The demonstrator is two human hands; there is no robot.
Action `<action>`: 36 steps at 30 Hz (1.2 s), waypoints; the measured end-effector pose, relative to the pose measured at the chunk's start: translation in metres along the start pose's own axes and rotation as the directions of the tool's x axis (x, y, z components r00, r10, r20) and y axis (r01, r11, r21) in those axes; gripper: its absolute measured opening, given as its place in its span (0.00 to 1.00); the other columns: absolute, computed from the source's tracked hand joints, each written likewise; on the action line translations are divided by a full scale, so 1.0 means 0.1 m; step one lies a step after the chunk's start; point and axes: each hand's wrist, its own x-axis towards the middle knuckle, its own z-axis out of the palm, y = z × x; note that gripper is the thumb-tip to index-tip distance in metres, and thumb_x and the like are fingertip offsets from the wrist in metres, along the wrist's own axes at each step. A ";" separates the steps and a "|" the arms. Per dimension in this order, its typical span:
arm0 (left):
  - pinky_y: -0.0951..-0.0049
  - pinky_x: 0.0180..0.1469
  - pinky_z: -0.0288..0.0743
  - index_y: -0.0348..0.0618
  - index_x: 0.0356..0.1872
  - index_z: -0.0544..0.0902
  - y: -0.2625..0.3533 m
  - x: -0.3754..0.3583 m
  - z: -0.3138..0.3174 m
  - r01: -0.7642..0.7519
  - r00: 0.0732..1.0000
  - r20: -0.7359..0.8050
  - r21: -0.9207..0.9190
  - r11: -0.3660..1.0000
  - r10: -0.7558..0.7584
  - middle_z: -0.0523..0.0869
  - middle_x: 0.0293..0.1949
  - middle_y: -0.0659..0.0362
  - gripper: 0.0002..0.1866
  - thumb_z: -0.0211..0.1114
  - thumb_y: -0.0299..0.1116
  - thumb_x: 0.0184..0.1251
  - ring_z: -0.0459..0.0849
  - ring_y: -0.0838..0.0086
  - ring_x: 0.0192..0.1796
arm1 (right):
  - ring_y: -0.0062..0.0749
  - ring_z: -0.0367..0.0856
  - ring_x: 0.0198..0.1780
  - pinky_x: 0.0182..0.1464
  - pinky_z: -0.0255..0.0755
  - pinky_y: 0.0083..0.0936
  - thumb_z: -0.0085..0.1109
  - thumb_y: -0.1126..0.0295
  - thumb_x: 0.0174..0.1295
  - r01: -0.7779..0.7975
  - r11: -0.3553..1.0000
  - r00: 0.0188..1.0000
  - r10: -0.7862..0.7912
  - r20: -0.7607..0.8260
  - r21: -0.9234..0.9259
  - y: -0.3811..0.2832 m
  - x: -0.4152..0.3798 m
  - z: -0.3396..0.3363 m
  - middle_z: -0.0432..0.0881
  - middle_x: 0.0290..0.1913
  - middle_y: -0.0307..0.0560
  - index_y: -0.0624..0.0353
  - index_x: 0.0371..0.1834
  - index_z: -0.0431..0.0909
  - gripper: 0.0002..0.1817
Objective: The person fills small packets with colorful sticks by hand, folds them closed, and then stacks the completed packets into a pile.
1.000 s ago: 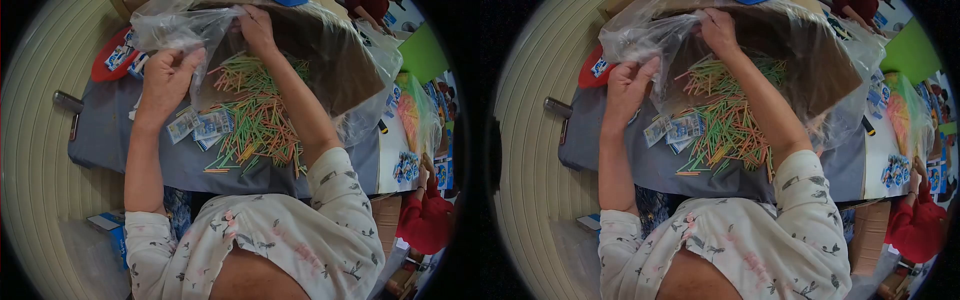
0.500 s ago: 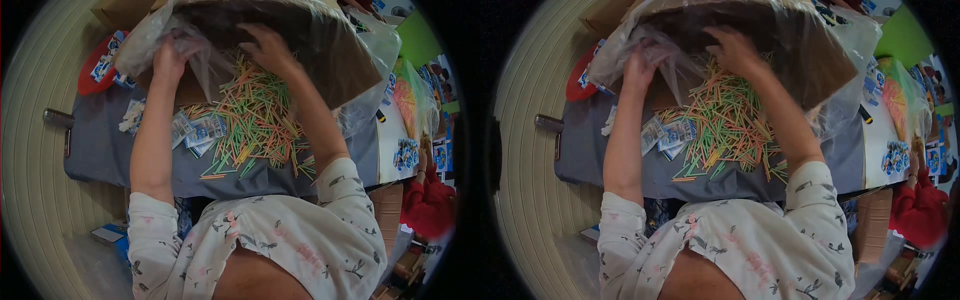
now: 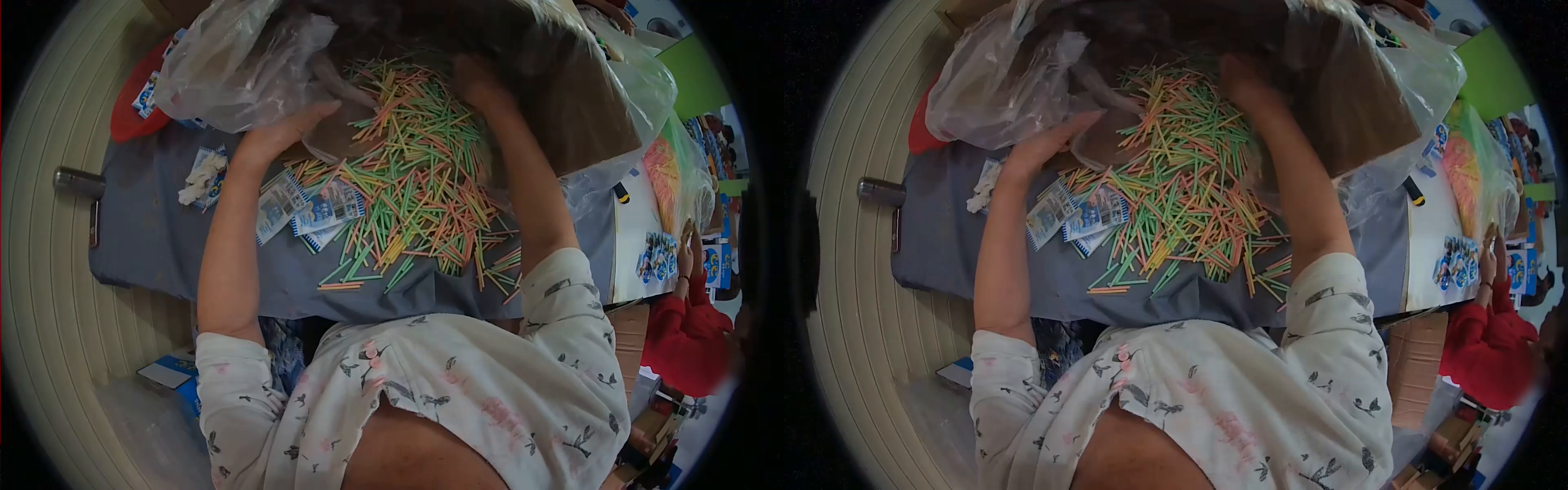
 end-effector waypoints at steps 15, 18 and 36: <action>0.55 0.53 0.78 0.41 0.58 0.78 -0.49 -0.09 0.03 -0.095 0.819 -0.222 0.857 0.507 0.529 0.84 0.53 0.48 0.25 0.66 0.31 0.56 0.83 0.52 0.54 | 0.53 0.68 0.70 0.68 0.64 0.46 0.59 0.53 0.68 0.498 0.867 0.845 -0.492 -0.210 -0.024 -0.53 -0.21 0.36 0.71 0.68 0.56 0.51 0.70 0.70 0.30; 0.61 0.44 0.83 0.36 0.60 0.75 -0.06 -0.29 -0.18 0.113 0.985 -0.120 -0.119 0.986 -0.128 0.85 0.46 0.49 0.28 0.68 0.29 0.55 0.86 0.57 0.49 | 0.55 0.67 0.70 0.69 0.62 0.47 0.60 0.53 0.66 0.503 0.855 0.834 -0.442 -0.330 0.125 -0.49 -0.19 0.31 0.71 0.68 0.55 0.50 0.71 0.69 0.31; 0.61 0.58 0.78 0.33 0.67 0.68 0.06 -0.95 0.27 -0.103 0.938 -0.339 -0.066 0.992 0.075 0.77 0.62 0.47 0.31 0.69 0.29 0.64 0.79 0.60 0.61 | 0.52 0.72 0.62 0.59 0.66 0.53 0.67 0.67 0.57 0.619 0.785 0.710 -0.572 -0.410 -0.023 -0.89 -1.52 -0.40 0.73 0.63 0.54 0.45 0.66 0.73 0.30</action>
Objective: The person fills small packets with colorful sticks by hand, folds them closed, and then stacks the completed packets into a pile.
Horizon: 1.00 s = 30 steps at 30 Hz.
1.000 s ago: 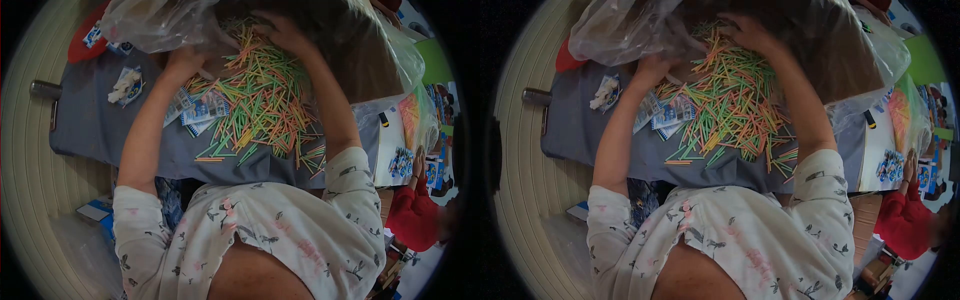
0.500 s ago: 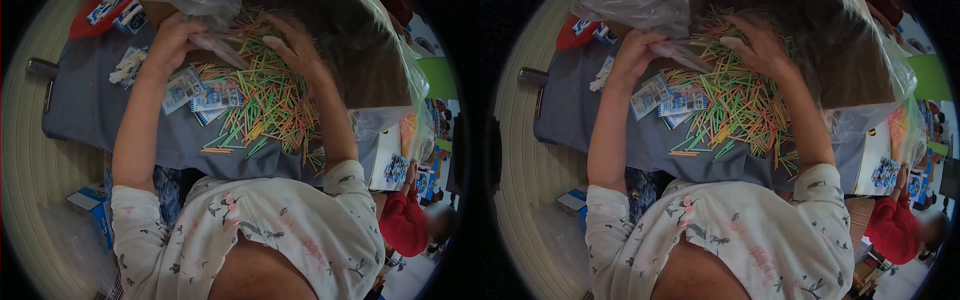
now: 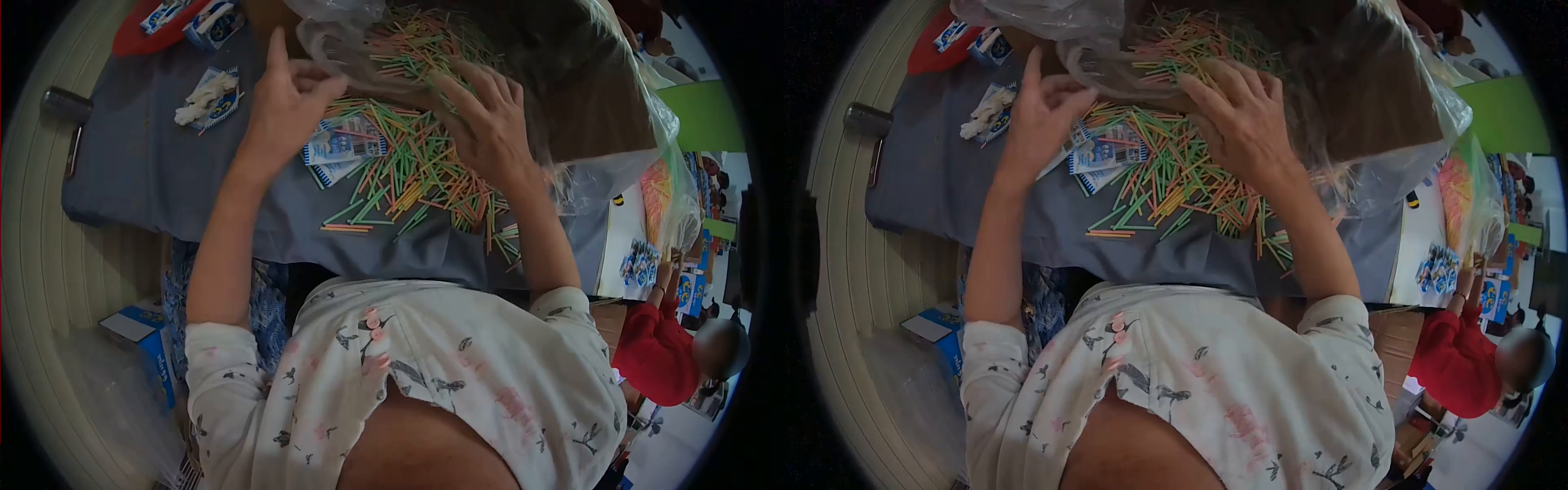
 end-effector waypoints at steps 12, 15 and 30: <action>0.58 0.60 0.72 0.31 0.47 0.80 0.24 -0.60 0.22 -0.383 0.922 0.372 0.821 0.423 0.113 0.79 0.51 0.47 0.21 0.71 0.30 0.51 0.75 0.54 0.58 | 0.55 0.71 0.63 0.60 0.68 0.45 0.70 0.69 0.52 -0.314 0.947 0.842 0.311 0.440 -0.069 -0.33 -0.86 -0.45 0.69 0.64 0.56 0.47 0.65 0.73 0.33; 0.57 0.58 0.72 0.32 0.44 0.81 -0.09 -0.60 0.12 -0.417 0.903 0.407 0.747 0.518 0.139 0.80 0.50 0.47 0.17 0.69 0.28 0.54 0.77 0.53 0.56 | 0.50 0.68 0.65 0.60 0.66 0.48 0.68 0.71 0.51 -0.066 0.995 0.934 0.089 0.345 -0.076 -0.24 -0.75 -0.28 0.67 0.64 0.54 0.46 0.63 0.74 0.32; 0.62 0.35 0.78 0.41 0.34 0.83 -0.35 -0.72 0.33 -0.408 0.825 0.008 0.701 0.585 0.565 0.81 0.30 0.56 0.07 0.68 0.25 0.52 0.81 0.59 0.35 | 0.47 0.76 0.54 0.56 0.62 0.45 0.64 0.67 0.52 0.114 0.993 0.890 -0.106 0.443 0.007 -0.03 -0.22 0.30 0.80 0.46 0.50 0.57 0.47 0.75 0.19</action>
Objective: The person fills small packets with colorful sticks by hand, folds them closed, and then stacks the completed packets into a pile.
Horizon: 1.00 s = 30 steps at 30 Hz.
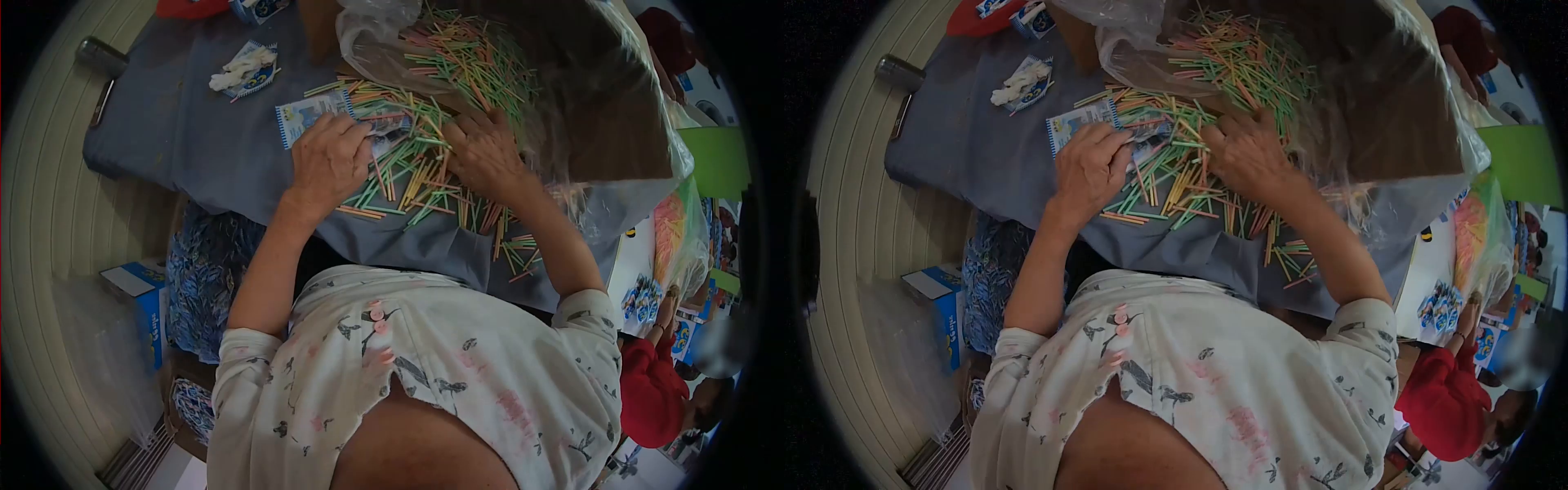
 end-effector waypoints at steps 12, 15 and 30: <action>0.66 0.31 0.78 0.41 0.30 0.84 0.04 -0.07 0.03 -0.075 0.996 0.054 0.103 0.992 0.070 0.81 0.30 0.59 0.05 0.69 0.24 0.50 0.81 0.63 0.35 | 0.43 0.82 0.38 0.40 0.73 0.37 0.59 0.74 0.66 -0.343 0.453 0.860 0.503 0.082 0.823 -0.04 -0.08 -0.24 0.83 0.39 0.56 0.64 0.57 0.75 0.17; 0.65 0.33 0.78 0.41 0.33 0.86 0.11 -0.02 -0.04 0.028 0.996 0.085 0.047 0.998 -0.032 0.80 0.31 0.59 0.07 0.68 0.23 0.50 0.81 0.62 0.37 | 0.28 0.81 0.32 0.34 0.74 0.28 0.59 0.74 0.67 -0.231 0.387 0.844 0.537 -0.014 0.893 0.00 -0.13 0.06 0.85 0.35 0.51 0.64 0.59 0.75 0.17; 0.63 0.40 0.76 0.38 0.35 0.87 0.07 -0.05 -0.10 0.105 0.985 0.148 -0.112 0.988 -0.088 0.81 0.33 0.56 0.08 0.67 0.22 0.53 0.79 0.60 0.37 | 0.40 0.76 0.59 0.57 0.69 0.38 0.61 0.68 0.68 0.054 0.896 0.948 0.092 -0.303 0.441 -0.06 -0.12 0.30 0.83 0.49 0.45 0.59 0.45 0.84 0.08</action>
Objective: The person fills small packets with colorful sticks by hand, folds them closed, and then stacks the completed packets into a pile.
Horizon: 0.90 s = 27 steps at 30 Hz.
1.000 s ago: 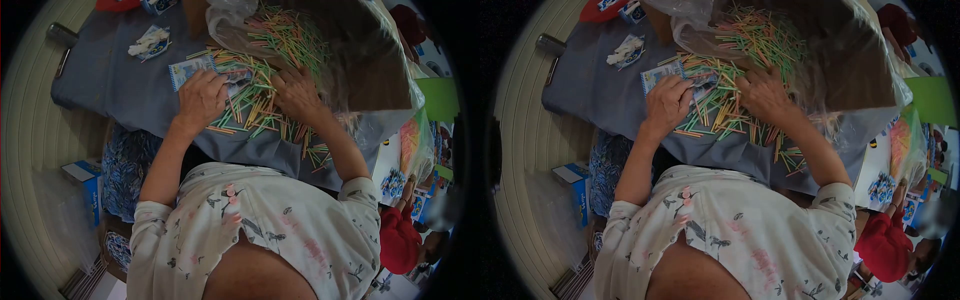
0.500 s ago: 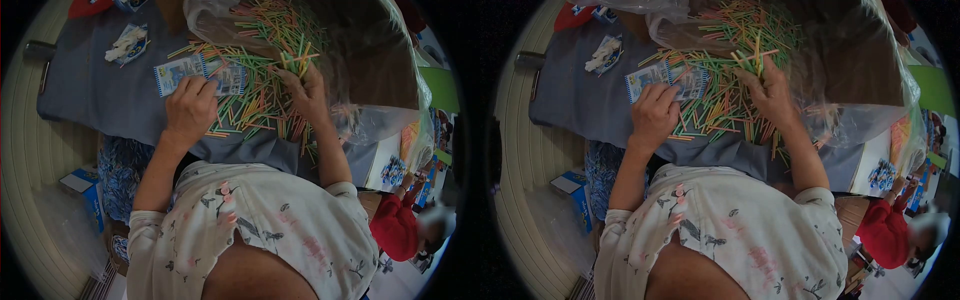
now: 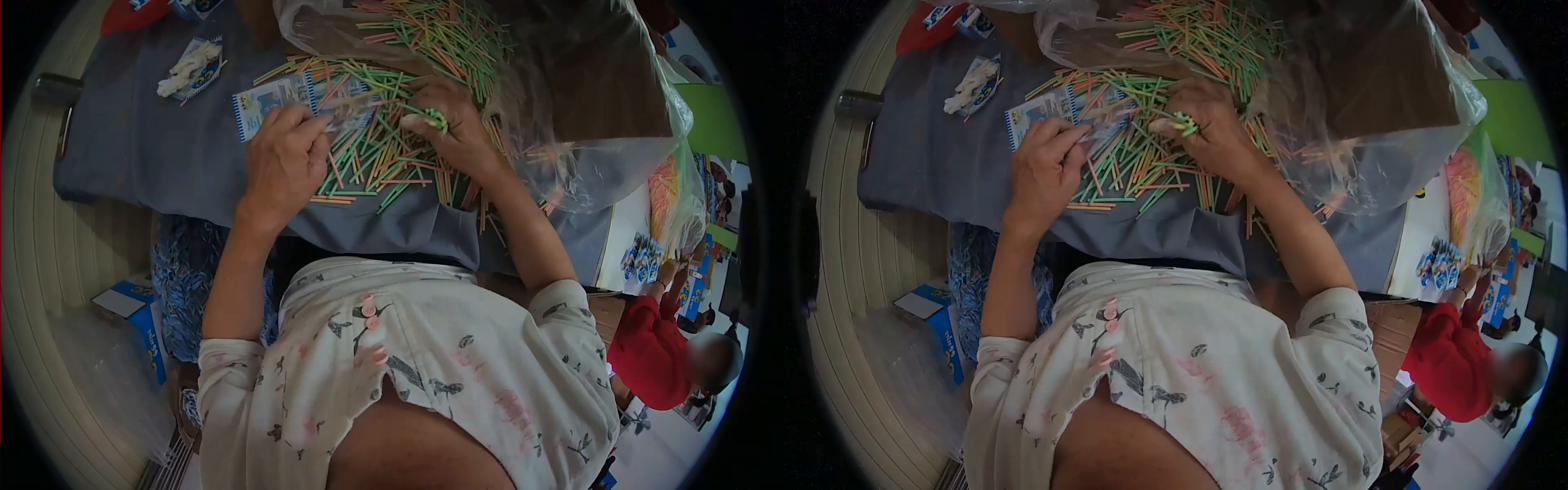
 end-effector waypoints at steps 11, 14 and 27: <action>0.61 0.39 0.75 0.38 0.32 0.86 -0.08 0.04 0.02 0.025 0.999 -0.027 -0.070 0.997 -0.026 0.81 0.31 0.56 0.07 0.69 0.22 0.50 0.80 0.59 0.38 | 0.25 0.82 0.39 0.45 0.77 0.24 0.65 0.77 0.61 -0.405 0.641 0.867 0.496 0.051 0.652 -0.20 0.10 0.05 0.84 0.35 0.43 0.63 0.43 0.85 0.08; 0.62 0.38 0.75 0.38 0.32 0.86 -0.04 0.04 -0.07 0.070 0.997 0.036 -0.074 0.995 -0.067 0.81 0.30 0.57 0.06 0.69 0.22 0.51 0.81 0.60 0.37 | 0.30 0.82 0.41 0.46 0.76 0.30 0.65 0.78 0.60 -0.408 0.657 0.878 0.472 0.076 0.634 -0.07 0.06 0.13 0.84 0.35 0.45 0.62 0.43 0.85 0.08; 0.65 0.36 0.77 0.39 0.32 0.86 -0.10 0.11 0.00 -0.045 0.999 0.000 0.016 0.999 0.045 0.83 0.29 0.57 0.07 0.70 0.21 0.51 0.83 0.63 0.34 | 0.44 0.69 0.65 0.68 0.54 0.45 0.68 0.70 0.58 -0.209 0.955 0.977 0.210 0.015 0.211 -0.23 0.07 -0.22 0.79 0.57 0.44 0.47 0.48 0.87 0.14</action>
